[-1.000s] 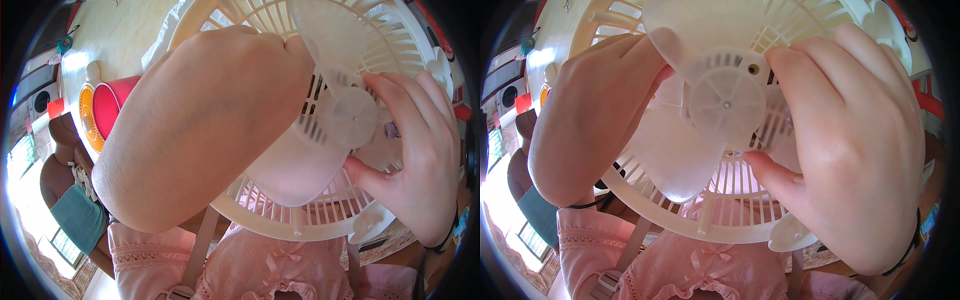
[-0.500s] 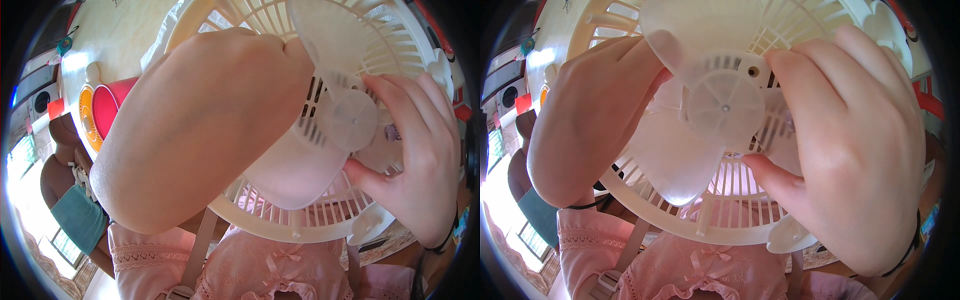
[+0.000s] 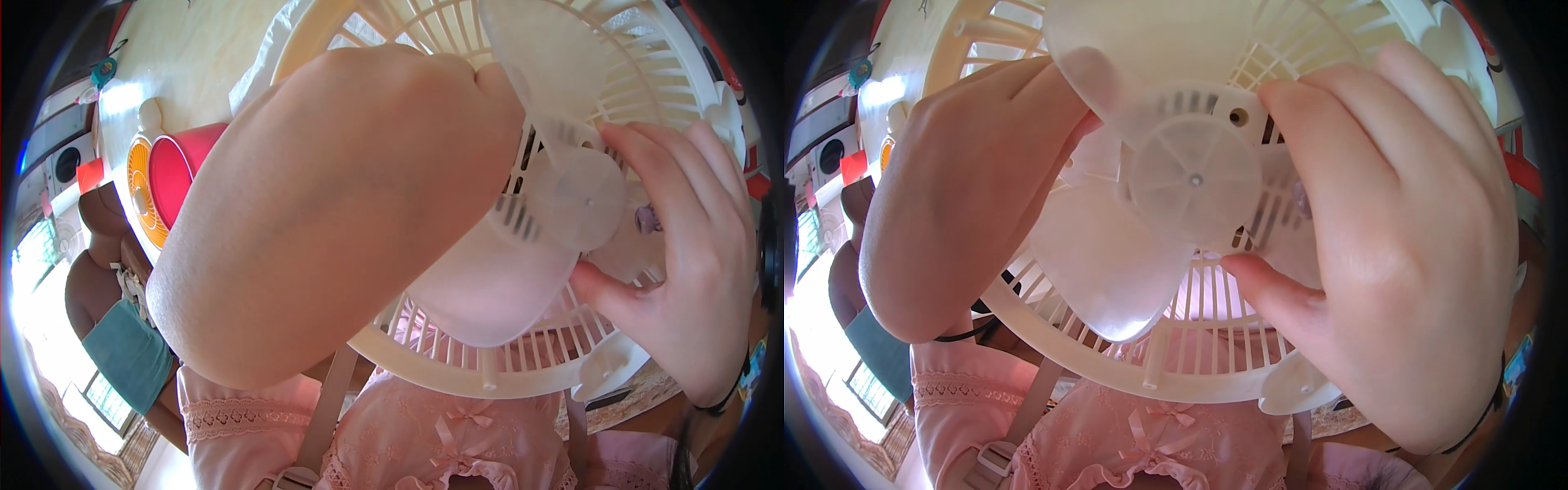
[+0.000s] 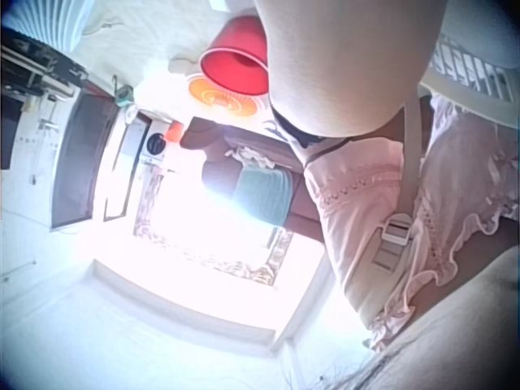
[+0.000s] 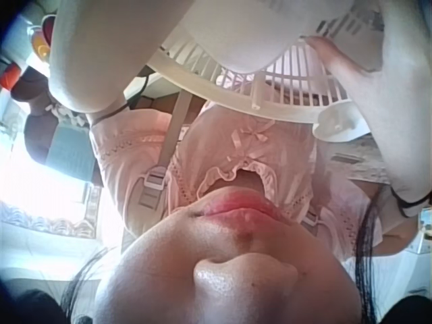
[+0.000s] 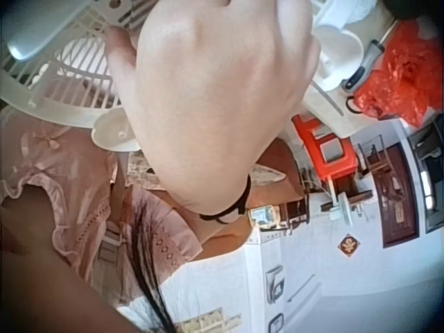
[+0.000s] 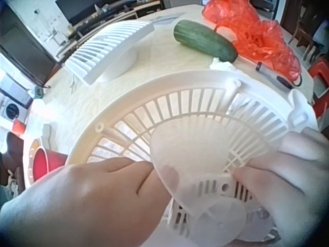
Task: Repairing a small plastic portable fan by removing and replacing screws using a screwdriver.
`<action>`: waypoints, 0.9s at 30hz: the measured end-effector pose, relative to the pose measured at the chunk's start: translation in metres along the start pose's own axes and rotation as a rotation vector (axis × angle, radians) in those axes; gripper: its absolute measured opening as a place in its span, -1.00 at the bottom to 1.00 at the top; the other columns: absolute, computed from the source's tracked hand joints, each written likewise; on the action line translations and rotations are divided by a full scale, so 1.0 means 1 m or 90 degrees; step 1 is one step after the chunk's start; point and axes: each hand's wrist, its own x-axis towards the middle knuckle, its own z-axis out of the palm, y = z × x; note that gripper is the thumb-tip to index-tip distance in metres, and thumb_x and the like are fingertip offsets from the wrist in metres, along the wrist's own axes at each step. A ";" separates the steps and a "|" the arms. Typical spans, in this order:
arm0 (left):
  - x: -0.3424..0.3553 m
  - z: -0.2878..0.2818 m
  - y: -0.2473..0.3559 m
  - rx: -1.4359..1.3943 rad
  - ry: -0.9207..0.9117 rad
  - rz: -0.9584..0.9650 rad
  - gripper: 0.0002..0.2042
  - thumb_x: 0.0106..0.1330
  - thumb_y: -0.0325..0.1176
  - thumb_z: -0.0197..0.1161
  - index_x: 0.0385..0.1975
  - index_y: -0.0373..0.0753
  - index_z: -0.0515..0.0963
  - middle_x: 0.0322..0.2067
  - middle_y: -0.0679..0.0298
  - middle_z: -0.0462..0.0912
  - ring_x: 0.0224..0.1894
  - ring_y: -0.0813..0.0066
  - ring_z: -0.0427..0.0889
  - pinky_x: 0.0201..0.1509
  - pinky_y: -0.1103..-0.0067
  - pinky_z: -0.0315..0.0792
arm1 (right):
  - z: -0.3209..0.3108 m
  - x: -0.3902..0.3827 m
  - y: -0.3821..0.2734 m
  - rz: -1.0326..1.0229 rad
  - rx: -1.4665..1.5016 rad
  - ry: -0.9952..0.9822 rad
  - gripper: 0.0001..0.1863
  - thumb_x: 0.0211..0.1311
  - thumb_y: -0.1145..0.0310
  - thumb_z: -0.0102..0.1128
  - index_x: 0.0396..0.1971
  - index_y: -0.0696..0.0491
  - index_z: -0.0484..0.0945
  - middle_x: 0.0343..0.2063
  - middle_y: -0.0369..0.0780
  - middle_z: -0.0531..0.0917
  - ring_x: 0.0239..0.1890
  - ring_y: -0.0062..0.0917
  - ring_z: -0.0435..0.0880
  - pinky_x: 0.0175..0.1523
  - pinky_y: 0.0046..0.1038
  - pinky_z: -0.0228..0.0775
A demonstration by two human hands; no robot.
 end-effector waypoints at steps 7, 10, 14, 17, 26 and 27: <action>-0.008 -0.003 0.001 0.025 0.055 -0.002 -0.88 0.19 -0.47 0.22 -0.30 -0.21 0.48 -0.55 0.19 0.54 -0.52 0.14 0.53 -0.50 0.36 0.38 | -0.004 -0.002 -0.003 -0.016 0.009 0.013 -0.26 -0.54 0.48 0.46 -0.09 0.21 0.49 -0.17 -0.09 0.58 -0.13 -0.13 0.51 -0.04 -0.25 0.36; -0.008 -0.003 0.000 0.041 0.035 -0.004 -0.88 0.20 -0.47 0.22 -0.29 -0.20 0.47 -0.55 0.19 0.54 -0.51 0.12 0.53 -0.50 0.35 0.37 | -0.003 -0.001 -0.002 -0.019 0.003 0.009 -0.26 -0.55 0.48 0.46 -0.09 0.21 0.49 -0.18 -0.09 0.59 -0.14 -0.14 0.51 -0.05 -0.26 0.36; -0.006 -0.004 0.001 0.033 0.051 0.021 -0.87 0.20 -0.47 0.21 -0.28 -0.20 0.46 -0.54 0.19 0.53 -0.50 0.11 0.53 -0.48 0.33 0.37 | -0.002 0.000 -0.002 -0.017 0.022 0.010 -0.26 -0.55 0.48 0.46 -0.10 0.21 0.49 -0.18 -0.09 0.59 -0.16 -0.14 0.51 -0.07 -0.27 0.36; 0.000 0.007 0.000 0.020 0.030 0.033 -0.86 0.18 -0.49 0.20 -0.27 -0.20 0.46 -0.53 0.18 0.53 -0.48 0.09 0.53 -0.46 0.31 0.37 | 0.003 0.000 0.000 -0.006 0.010 0.001 -0.27 -0.55 0.49 0.45 -0.10 0.22 0.49 -0.19 -0.09 0.59 -0.17 -0.15 0.51 -0.09 -0.28 0.37; -0.003 -0.004 0.002 0.004 0.025 0.047 -0.82 0.16 -0.54 0.17 -0.24 -0.20 0.50 -0.48 0.14 0.53 -0.44 0.05 0.54 -0.44 0.32 0.39 | 0.001 -0.001 -0.002 -0.012 0.003 0.026 -0.29 -0.51 0.44 0.45 -0.11 0.22 0.50 -0.20 -0.10 0.59 -0.19 -0.16 0.52 -0.10 -0.28 0.36; -0.002 -0.004 0.001 0.012 0.017 0.039 -0.82 0.15 -0.55 0.17 -0.24 -0.21 0.50 -0.47 0.14 0.54 -0.44 0.05 0.54 -0.43 0.32 0.39 | 0.001 -0.001 -0.001 -0.015 -0.003 0.028 -0.30 -0.51 0.43 0.46 -0.12 0.22 0.50 -0.21 -0.10 0.59 -0.19 -0.17 0.52 -0.10 -0.28 0.36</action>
